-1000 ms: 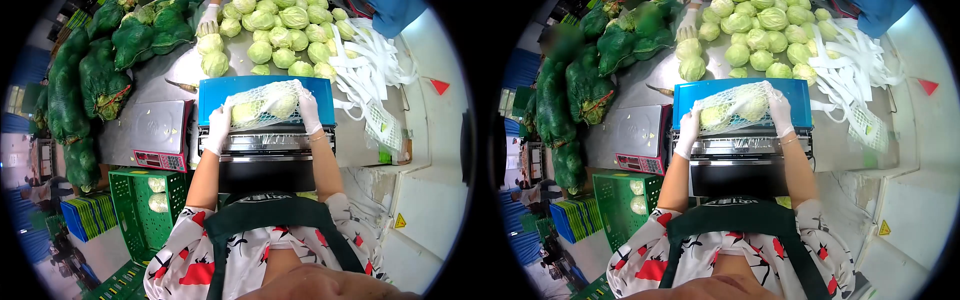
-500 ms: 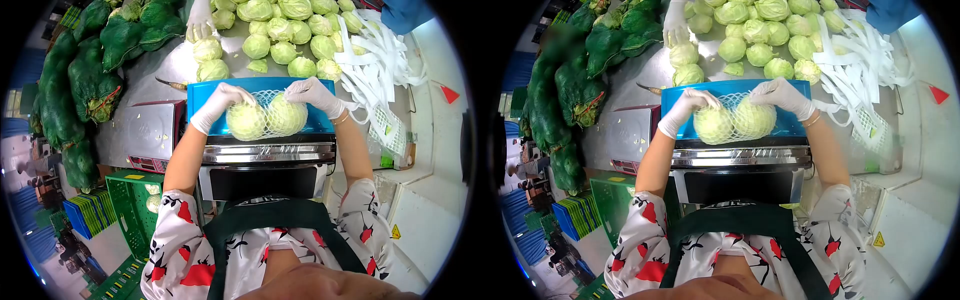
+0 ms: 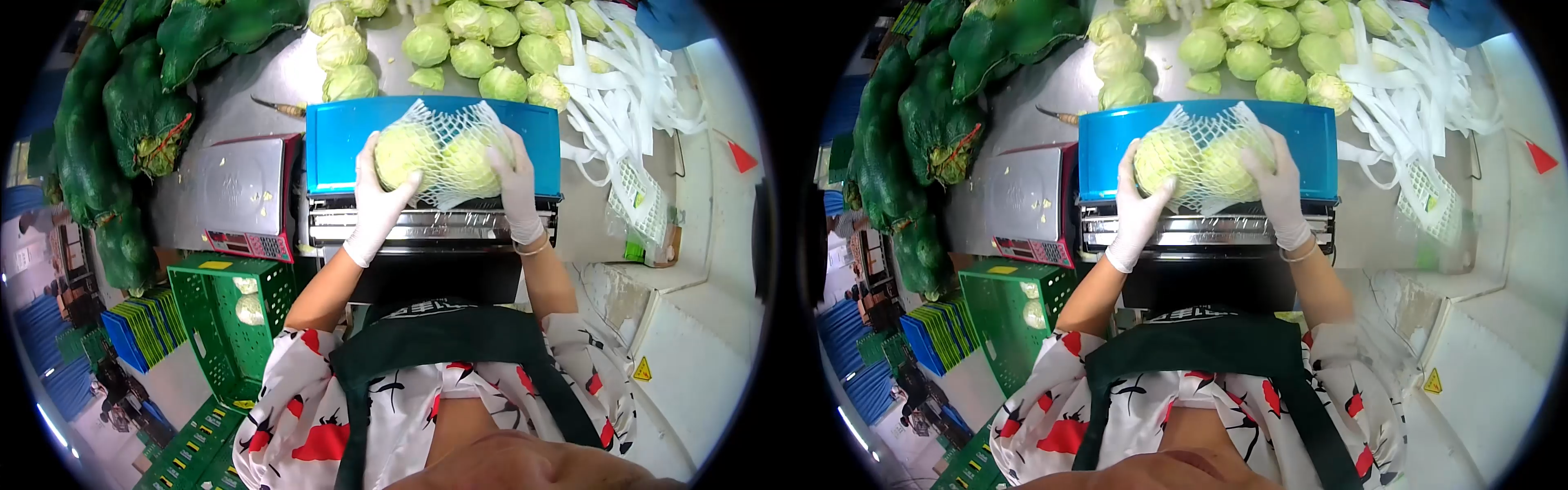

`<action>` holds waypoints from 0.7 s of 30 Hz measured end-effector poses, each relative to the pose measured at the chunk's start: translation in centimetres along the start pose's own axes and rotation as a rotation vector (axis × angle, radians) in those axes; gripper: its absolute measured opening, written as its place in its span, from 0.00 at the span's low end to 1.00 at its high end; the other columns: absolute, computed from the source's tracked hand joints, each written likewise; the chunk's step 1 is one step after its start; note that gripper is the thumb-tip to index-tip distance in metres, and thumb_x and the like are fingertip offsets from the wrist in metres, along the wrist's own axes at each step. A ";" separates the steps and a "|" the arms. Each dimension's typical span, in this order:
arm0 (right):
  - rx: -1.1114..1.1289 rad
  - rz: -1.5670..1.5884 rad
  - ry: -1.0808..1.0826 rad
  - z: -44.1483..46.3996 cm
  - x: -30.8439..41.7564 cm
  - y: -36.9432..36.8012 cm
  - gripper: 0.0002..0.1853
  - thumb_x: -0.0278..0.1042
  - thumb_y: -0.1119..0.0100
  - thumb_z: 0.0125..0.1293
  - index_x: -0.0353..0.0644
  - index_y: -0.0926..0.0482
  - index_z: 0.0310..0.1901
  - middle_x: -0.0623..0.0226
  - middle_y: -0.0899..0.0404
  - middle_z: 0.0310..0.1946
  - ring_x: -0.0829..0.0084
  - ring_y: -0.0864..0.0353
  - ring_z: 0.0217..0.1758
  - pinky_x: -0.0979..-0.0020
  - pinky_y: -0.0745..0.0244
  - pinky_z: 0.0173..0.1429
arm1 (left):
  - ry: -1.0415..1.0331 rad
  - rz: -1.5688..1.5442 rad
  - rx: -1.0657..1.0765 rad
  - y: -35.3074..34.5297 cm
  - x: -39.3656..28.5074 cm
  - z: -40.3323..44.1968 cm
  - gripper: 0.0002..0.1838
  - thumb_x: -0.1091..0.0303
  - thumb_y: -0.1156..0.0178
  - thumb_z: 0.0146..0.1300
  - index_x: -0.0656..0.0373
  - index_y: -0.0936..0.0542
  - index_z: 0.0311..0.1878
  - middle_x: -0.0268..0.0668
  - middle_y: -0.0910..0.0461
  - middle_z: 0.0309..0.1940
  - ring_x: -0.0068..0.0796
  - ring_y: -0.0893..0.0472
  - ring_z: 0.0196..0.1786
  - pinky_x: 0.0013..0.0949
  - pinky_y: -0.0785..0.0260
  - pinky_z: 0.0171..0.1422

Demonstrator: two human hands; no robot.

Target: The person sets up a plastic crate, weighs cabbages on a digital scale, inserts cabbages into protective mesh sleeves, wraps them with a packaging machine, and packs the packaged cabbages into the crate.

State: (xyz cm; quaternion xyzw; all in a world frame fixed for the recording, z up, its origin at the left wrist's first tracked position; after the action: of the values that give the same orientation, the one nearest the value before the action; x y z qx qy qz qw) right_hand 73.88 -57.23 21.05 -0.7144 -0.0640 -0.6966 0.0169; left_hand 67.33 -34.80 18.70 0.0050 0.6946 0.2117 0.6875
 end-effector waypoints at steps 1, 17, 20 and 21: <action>-0.007 0.041 -0.018 -0.6 -0.3 0.2 0.23 0.35 0.41 0.70 0.35 0.29 0.63 0.63 0.21 0.54 0.74 0.24 0.56 0.72 0.30 0.63 | 0.023 -0.025 0.020 -0.3 0.3 -0.8 0.49 0.58 0.26 0.53 0.66 0.41 0.73 0.54 0.35 0.66 0.49 0.32 0.69 0.45 0.38 0.74; -0.464 -1.308 0.093 -12.8 -4.2 5.4 0.23 0.44 0.37 0.67 0.39 0.24 0.58 0.60 0.20 0.45 0.58 0.26 0.54 0.52 0.43 0.71 | -0.072 1.004 -0.122 10.6 3.6 -8.8 0.43 0.54 0.29 0.58 0.62 0.34 0.73 0.35 0.17 0.38 0.38 0.23 0.47 0.42 0.35 0.56; -0.315 -1.029 0.062 -11.7 -5.4 3.6 0.20 0.41 0.39 0.69 0.42 0.23 0.59 0.68 0.17 0.40 0.61 0.24 0.54 0.52 0.50 0.75 | 0.057 0.860 -0.201 8.0 5.0 -8.0 0.43 0.67 0.28 0.56 0.58 0.35 0.75 0.34 0.16 0.37 0.35 0.22 0.43 0.39 0.33 0.55; -0.243 -0.963 0.068 -11.5 -5.3 3.8 0.18 0.39 0.40 0.70 0.42 0.21 0.57 0.66 0.16 0.41 0.62 0.23 0.53 0.54 0.47 0.74 | 0.100 0.546 -0.160 8.3 5.3 -8.1 0.37 0.69 0.30 0.59 0.59 0.31 0.72 0.33 0.15 0.38 0.32 0.21 0.43 0.37 0.31 0.54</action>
State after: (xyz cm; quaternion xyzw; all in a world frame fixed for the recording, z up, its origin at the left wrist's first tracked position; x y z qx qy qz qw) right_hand 62.78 -62.67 16.33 -0.5771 -0.3044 -0.6508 -0.3883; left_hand 56.96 -27.98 15.88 0.1270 0.6815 0.4432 0.5683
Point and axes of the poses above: each hand's wrist, its own z-axis towards the middle knuckle, its own y-axis out of the back of the hand, x = y × z, the point moved 2 cm from there along z, towards the middle knuckle
